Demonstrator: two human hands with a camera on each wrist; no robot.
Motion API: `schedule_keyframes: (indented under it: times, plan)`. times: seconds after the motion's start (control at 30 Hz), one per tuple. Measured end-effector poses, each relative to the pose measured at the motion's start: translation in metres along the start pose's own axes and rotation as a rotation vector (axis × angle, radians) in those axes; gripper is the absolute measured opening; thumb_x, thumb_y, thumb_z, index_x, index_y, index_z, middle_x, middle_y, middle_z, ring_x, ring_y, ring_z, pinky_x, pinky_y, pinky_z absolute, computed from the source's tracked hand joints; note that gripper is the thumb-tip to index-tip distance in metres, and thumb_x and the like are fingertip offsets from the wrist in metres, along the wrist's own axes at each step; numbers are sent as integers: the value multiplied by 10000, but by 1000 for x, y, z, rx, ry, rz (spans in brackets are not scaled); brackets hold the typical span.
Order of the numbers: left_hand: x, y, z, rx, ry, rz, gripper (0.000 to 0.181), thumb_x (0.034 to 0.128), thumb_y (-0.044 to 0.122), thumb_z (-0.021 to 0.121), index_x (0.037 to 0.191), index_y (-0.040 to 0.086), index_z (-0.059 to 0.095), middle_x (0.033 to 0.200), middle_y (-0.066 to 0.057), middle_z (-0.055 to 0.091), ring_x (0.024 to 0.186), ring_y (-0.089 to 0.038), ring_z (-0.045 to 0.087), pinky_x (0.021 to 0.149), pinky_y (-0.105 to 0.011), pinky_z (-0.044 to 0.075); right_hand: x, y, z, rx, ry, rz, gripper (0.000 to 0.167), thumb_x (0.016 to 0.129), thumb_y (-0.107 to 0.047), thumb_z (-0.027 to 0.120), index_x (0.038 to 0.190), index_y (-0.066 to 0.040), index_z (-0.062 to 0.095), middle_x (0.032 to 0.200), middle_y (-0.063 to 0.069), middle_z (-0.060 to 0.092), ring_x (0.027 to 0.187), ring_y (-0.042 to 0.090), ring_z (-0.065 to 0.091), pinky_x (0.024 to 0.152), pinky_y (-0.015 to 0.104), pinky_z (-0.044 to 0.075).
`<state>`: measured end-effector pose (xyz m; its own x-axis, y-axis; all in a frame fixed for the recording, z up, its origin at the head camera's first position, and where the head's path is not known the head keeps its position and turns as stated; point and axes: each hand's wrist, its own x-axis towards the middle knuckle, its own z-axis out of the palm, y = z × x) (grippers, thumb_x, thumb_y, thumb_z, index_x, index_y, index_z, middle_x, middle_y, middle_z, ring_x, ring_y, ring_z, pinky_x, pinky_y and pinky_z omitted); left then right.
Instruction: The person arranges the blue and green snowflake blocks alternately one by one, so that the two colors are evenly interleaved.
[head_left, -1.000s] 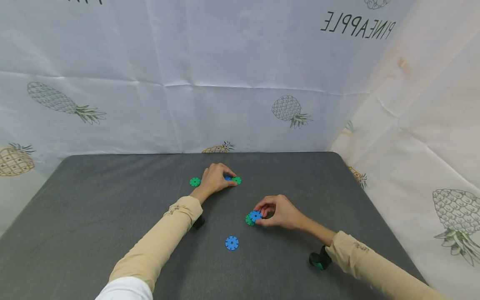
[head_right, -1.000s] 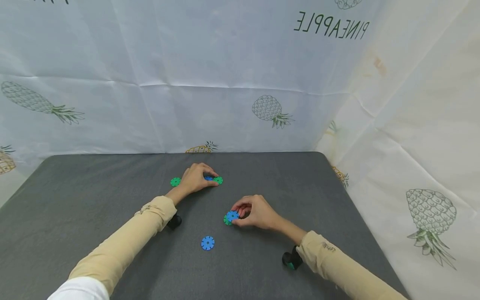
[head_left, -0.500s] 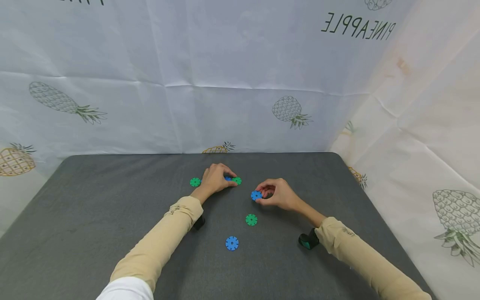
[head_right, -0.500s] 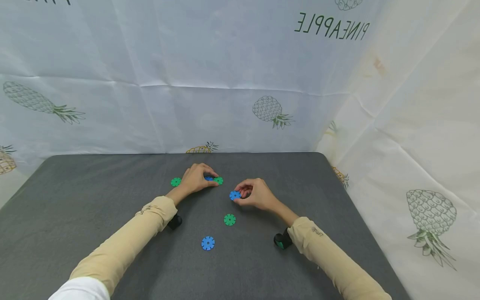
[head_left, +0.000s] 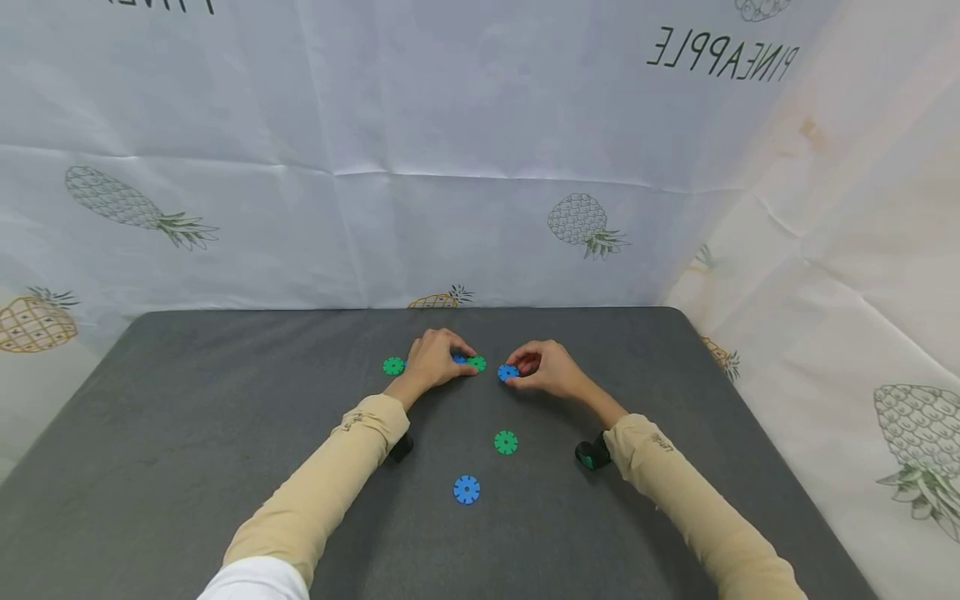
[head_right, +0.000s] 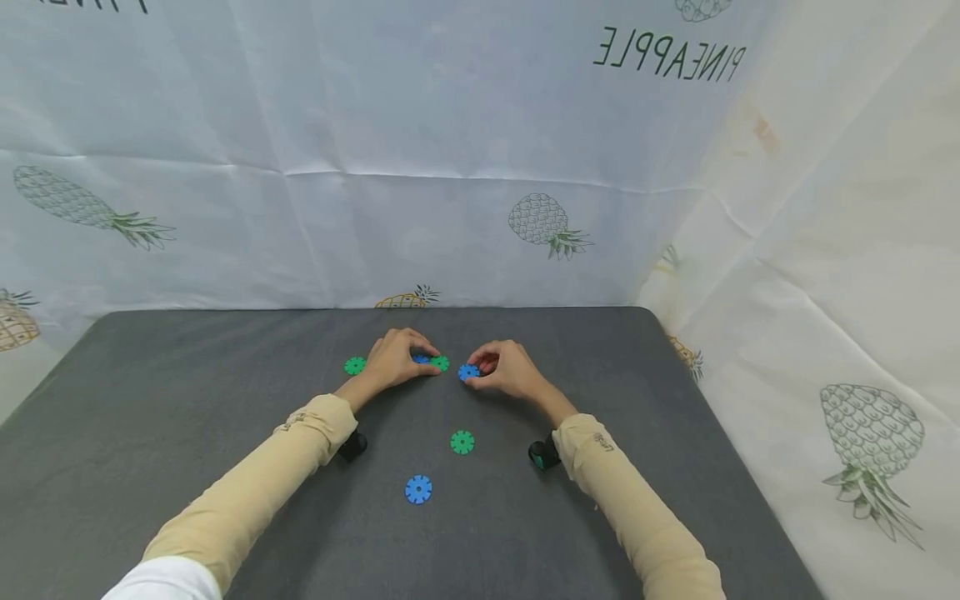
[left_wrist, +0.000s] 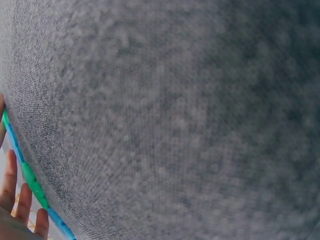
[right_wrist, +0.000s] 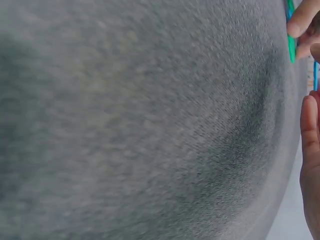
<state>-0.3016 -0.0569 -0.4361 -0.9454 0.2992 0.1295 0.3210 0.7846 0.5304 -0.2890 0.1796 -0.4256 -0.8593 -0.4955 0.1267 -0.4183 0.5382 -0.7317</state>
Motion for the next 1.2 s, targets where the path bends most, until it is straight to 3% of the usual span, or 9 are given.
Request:
schedule_keyframes:
  times: [0.33, 0.67, 1.2]
  plan:
    - [1, 1, 2, 7, -6, 1, 240, 750, 351, 827, 955, 235, 784, 1176, -32, 647, 1144, -275, 530, 948, -485, 388, 13, 2, 2, -72, 34, 57, 210, 789, -121, 789, 969, -27, 733, 958, 88, 638, 868, 205, 631, 790, 338, 535]
    - [2, 2, 3, 13, -24, -23, 231, 764, 357, 816, 968, 255, 782, 1193, -23, 636, 1163, -272, 513, 954, -474, 377, 27, 3, 6, -75, 8, 166, 246, 796, -158, 797, 1000, -34, 738, 973, 84, 682, 884, 194, 639, 793, 332, 529]
    - [2, 0, 0, 7, -21, -7, 235, 768, 348, 815, 973, 238, 781, 1187, -37, 637, 1164, -290, 516, 970, -510, 369, 38, 0, 10, -101, -26, 219, 273, 777, -159, 815, 1001, -21, 746, 956, 88, 699, 876, 189, 644, 785, 322, 531]
